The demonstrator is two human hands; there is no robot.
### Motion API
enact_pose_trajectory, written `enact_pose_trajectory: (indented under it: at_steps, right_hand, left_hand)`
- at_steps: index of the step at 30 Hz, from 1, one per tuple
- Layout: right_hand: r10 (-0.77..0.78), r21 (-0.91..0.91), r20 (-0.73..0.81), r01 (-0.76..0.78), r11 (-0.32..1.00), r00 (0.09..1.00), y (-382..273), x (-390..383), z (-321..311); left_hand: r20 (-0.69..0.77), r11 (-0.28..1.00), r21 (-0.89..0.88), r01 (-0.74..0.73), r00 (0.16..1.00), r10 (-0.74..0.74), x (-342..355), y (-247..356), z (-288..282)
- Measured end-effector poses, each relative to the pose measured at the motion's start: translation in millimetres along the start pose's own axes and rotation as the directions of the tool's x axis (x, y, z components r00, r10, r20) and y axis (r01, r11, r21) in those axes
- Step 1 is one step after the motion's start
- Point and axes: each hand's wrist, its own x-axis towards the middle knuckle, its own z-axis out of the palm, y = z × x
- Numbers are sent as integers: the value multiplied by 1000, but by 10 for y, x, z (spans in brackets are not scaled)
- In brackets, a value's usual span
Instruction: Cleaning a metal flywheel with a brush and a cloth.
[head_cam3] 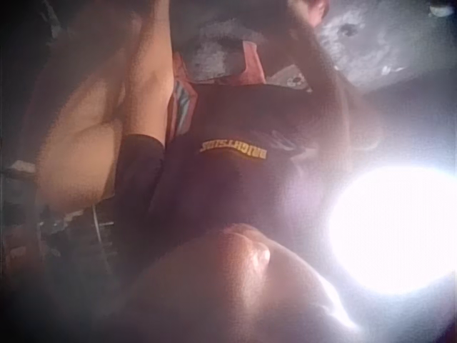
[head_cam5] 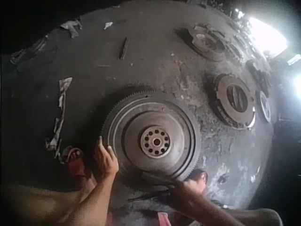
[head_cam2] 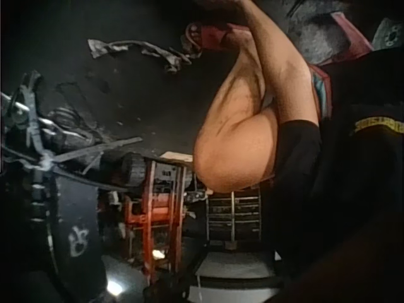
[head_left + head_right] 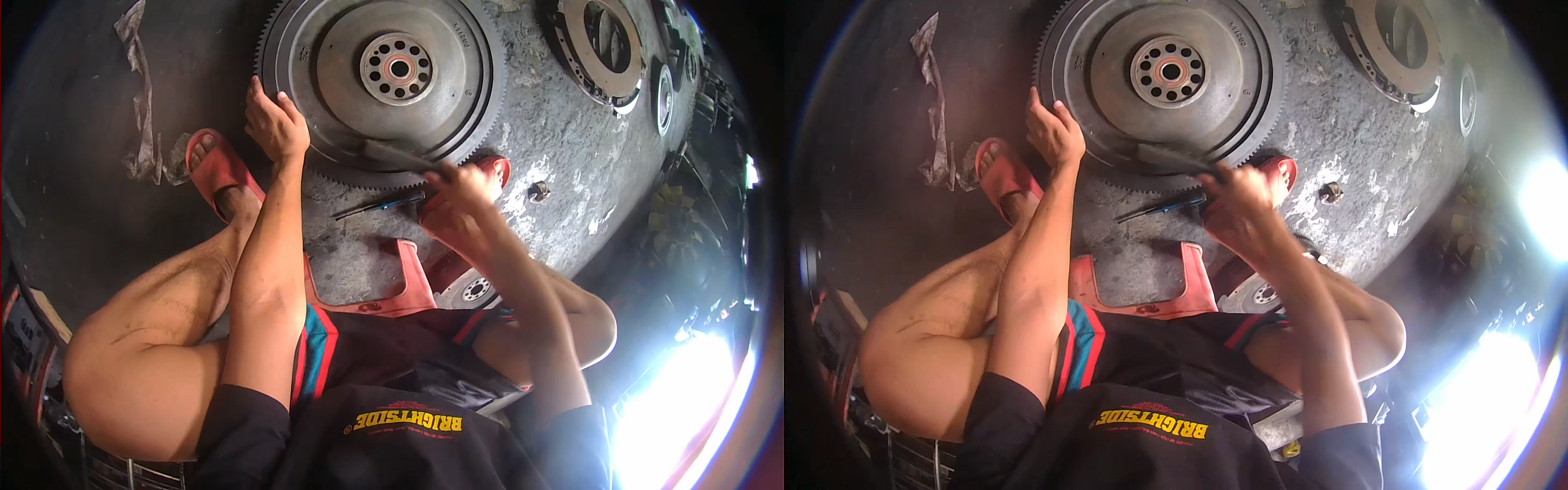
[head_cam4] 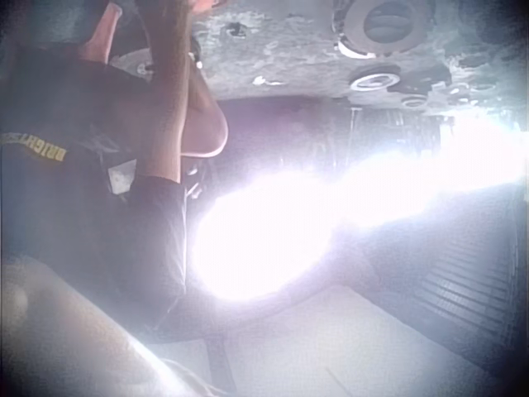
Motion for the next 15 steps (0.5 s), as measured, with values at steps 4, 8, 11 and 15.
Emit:
enact_pose_trajectory:
  at_steps: [4, 8, 11, 15]
  right_hand:
    - [-161, 14, -7, 161, 987, 987, 813, 149, -517]
    - [-210, -16, 114, 213, 977, 971, 894, 324, -609]
    - [-252, -139, 163, 275, 951, 954, 396, 470, -130]
    - [-203, -179, 173, 233, 956, 964, 135, 393, -215]
  left_hand:
    - [17, 1000, 13, 4, 1000, -4, -19, 37, -27]
    - [42, 998, -53, 22, 999, -20, -28, 143, 43]
    - [-28, 994, -110, -24, 999, 21, -9, 74, 100]
    - [-36, 999, -1, -46, 998, 46, 29, -68, -72]
